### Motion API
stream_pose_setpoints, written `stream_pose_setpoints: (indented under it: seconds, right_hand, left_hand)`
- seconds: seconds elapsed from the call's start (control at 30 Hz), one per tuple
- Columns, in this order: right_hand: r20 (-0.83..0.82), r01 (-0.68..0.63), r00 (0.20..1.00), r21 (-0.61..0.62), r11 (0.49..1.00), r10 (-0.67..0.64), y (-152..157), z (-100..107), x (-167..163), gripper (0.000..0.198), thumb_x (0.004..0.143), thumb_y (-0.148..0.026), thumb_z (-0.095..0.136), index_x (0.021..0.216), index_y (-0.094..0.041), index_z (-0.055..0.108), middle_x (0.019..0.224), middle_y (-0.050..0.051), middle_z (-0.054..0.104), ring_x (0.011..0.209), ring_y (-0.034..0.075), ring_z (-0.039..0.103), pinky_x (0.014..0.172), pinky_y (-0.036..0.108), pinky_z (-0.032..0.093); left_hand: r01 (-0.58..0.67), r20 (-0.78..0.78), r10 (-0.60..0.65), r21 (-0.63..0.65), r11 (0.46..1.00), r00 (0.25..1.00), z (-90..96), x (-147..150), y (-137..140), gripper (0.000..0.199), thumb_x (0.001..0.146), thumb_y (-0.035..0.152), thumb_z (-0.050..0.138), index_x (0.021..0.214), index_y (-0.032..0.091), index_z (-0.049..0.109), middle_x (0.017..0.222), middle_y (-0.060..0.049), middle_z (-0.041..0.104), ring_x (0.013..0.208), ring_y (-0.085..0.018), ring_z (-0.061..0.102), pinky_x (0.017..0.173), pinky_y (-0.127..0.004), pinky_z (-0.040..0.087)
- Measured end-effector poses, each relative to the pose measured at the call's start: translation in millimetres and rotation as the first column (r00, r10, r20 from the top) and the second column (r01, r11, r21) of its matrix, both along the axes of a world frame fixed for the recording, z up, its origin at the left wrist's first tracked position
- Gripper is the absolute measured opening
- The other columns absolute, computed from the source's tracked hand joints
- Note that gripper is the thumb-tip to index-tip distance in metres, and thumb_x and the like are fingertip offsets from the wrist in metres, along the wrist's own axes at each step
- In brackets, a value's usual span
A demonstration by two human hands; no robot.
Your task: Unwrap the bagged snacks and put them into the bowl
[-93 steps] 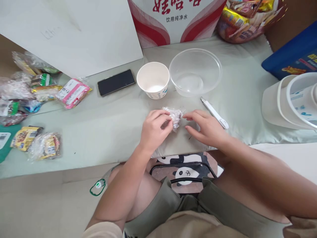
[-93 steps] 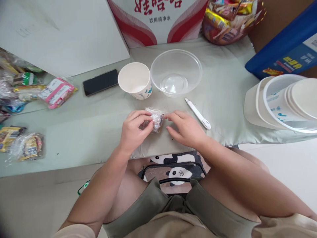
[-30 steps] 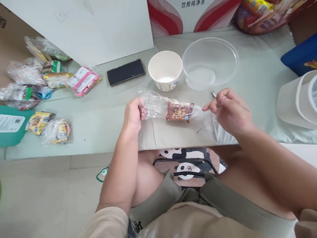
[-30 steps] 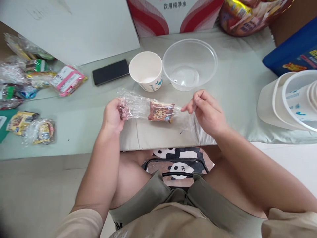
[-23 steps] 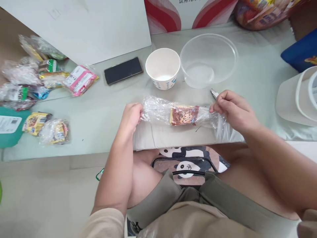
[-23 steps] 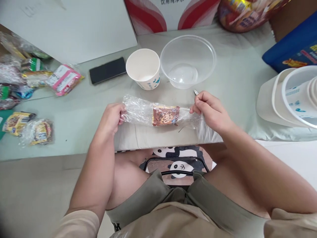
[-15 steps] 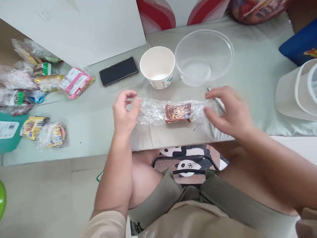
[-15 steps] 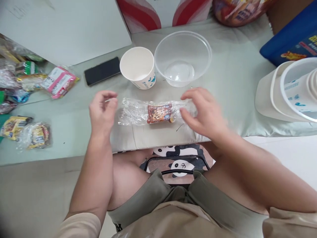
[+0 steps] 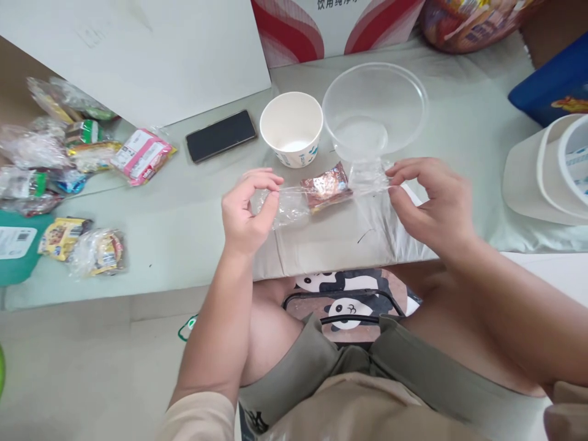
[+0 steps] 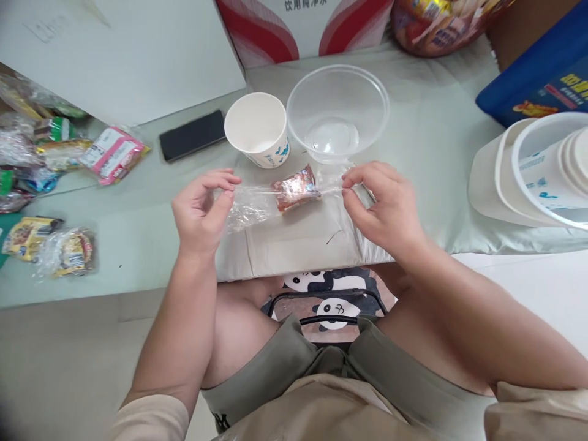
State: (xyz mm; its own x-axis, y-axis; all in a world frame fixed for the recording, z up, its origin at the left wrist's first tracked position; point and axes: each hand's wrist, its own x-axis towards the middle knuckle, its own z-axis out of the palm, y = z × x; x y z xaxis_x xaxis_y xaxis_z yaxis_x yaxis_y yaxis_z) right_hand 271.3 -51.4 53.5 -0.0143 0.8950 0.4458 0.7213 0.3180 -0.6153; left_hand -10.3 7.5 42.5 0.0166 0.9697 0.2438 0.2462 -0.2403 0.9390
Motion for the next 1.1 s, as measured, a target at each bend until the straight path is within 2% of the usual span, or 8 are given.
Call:
stream_pose_setpoints:
  seconds: [0.2, 0.33, 0.47, 0.53, 0.63, 0.77, 0.97, 1.1]
  right_hand:
    - [0.098, -0.148, 0.986, 0.165, 0.975, 0.133, -7, 6, 3, 0.018, 0.083, -0.012, 0.055, 0.081, -0.029, 0.050, 0.065, -0.003, 0.065, 0.065, 0.021, 0.067, 0.090, 0.046, 0.055]
    - [0.104, -0.314, 0.938, -0.141, 0.939, 0.329, -14, 17, 14, 0.011, 0.083, -0.021, 0.053, 0.077, -0.030, 0.056, 0.047, -0.006, 0.049, 0.045, 0.016, 0.047, 0.054, 0.032, 0.042]
    - [-0.081, -0.578, 0.744, -0.575, 0.579, 0.663, -16, 20, 17, 0.031, 0.100, -0.037, 0.043, 0.091, -0.027, 0.071, 0.056, -0.003, 0.062, 0.048, 0.014, 0.053, 0.052, 0.029, 0.039]
    - [0.046, -0.473, 0.756, -0.651, 0.594, 0.652, -14, 15, 13, 0.040, 0.103, -0.040, 0.039, 0.088, -0.025, 0.073, 0.060, 0.001, 0.066, 0.051, 0.015, 0.056, 0.052, 0.030, 0.035]
    - [0.399, -0.126, 0.826, -0.559, 0.819, 0.399, -12, 2, 6, 0.032, 0.099, -0.037, 0.046, 0.101, -0.023, 0.075, 0.058, 0.002, 0.064, 0.049, 0.019, 0.053, 0.051, 0.032, 0.027]
    - [0.367, -0.024, 0.911, -0.410, 0.912, 0.190, -9, -7, -4, 0.053, 0.094, -0.031, 0.055, 0.145, -0.018, 0.058, 0.062, 0.001, 0.070, 0.051, 0.022, 0.055, 0.053, 0.034, 0.034]
    - [0.258, -0.188, 0.924, -0.334, 0.924, 0.282, -6, -5, -46, 0.055, 0.093, -0.043, 0.060, 0.140, -0.016, 0.057, 0.126, 0.018, 0.072, 0.106, 0.033, 0.070, 0.084, 0.044, 0.056]
    - [0.396, -0.118, 0.858, -0.470, 0.874, 0.329, -6, -10, -67, 0.079, 0.083, -0.041, 0.070, 0.154, -0.018, 0.045, 0.131, 0.019, 0.067, 0.117, 0.040, 0.064, 0.088, 0.051, 0.055]
  left_hand:
    - [0.005, 0.153, -0.005, 0.004, 1.000, 0.988, 3.3, -5, -18, 0.007, 0.071, 0.022, 0.071, 0.065, 0.024, 0.072, 0.069, -0.003, 0.069, 0.062, -0.016, 0.064, 0.065, -0.034, 0.059]
    - [0.175, 0.202, -0.149, -0.118, 0.977, 0.968, 20.3, -22, -26, 0.008, 0.063, 0.024, 0.075, 0.056, 0.023, 0.072, 0.054, -0.004, 0.065, 0.045, -0.015, 0.056, 0.048, -0.029, 0.049]
    - [0.566, 0.160, -0.589, -0.554, 0.611, 0.792, 31.6, -34, -24, 0.012, 0.065, 0.032, 0.077, 0.072, 0.024, 0.082, 0.060, -0.009, 0.074, 0.054, -0.023, 0.070, 0.051, -0.030, 0.054]
    - [0.532, 0.090, -0.667, -0.685, 0.498, 0.740, 26.1, -33, -21, 0.021, 0.070, 0.031, 0.074, 0.088, 0.025, 0.084, 0.069, -0.009, 0.079, 0.059, -0.024, 0.074, 0.053, -0.029, 0.055]
    - [0.363, -0.158, -0.584, -0.647, 0.670, 0.796, 11.1, -27, -19, 0.026, 0.079, 0.027, 0.068, 0.100, 0.025, 0.082, 0.072, -0.004, 0.078, 0.052, -0.017, 0.067, 0.051, -0.025, 0.050]
    - [0.197, -0.305, -0.310, -0.350, 0.916, 0.901, 2.2, -14, -15, 0.023, 0.086, 0.028, 0.065, 0.101, 0.021, 0.080, 0.064, 0.000, 0.067, 0.051, -0.011, 0.053, 0.053, -0.023, 0.044]
    - [0.271, -0.337, -0.342, -0.241, 0.932, 0.877, -2.4, 7, -8, 0.036, 0.086, 0.024, 0.065, 0.120, 0.022, 0.073, 0.119, -0.008, 0.077, 0.105, -0.022, 0.072, 0.094, -0.035, 0.057]
    - [0.295, -0.528, -0.395, -0.266, 0.918, 0.752, -8.7, 14, -4, 0.053, 0.086, 0.019, 0.058, 0.138, 0.020, 0.063, 0.153, -0.010, 0.062, 0.150, -0.032, 0.048, 0.129, -0.054, 0.033]
